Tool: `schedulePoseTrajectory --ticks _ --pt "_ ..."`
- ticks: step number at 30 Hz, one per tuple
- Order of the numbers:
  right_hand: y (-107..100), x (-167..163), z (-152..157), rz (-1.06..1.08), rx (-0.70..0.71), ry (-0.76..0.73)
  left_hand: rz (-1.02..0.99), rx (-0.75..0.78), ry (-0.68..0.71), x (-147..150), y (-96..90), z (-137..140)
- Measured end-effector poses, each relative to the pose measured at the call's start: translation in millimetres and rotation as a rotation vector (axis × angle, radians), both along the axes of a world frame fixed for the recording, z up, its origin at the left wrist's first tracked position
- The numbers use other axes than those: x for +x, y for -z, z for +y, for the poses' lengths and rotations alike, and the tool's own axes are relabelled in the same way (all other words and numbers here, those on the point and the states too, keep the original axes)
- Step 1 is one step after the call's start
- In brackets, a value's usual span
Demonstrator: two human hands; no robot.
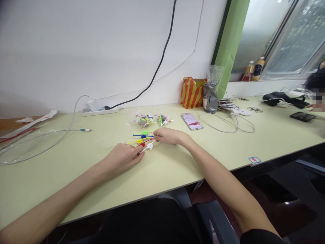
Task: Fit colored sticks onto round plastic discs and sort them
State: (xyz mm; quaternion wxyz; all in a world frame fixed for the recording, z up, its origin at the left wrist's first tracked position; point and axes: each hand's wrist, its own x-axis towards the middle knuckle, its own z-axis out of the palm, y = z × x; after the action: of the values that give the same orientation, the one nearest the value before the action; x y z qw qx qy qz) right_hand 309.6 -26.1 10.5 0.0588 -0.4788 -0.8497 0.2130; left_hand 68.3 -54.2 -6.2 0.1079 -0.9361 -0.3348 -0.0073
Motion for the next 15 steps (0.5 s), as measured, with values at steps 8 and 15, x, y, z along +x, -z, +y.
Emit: schedulePoseTrajectory --ticks 8,15 --pt "4 -5 0 -0.127 0.08 0.078 -0.027 0.022 -0.077 -3 -1.0 4" --pt "6 -10 -2 -0.233 0.114 0.157 -0.131 -0.007 -0.082 -2 -4.6 5"
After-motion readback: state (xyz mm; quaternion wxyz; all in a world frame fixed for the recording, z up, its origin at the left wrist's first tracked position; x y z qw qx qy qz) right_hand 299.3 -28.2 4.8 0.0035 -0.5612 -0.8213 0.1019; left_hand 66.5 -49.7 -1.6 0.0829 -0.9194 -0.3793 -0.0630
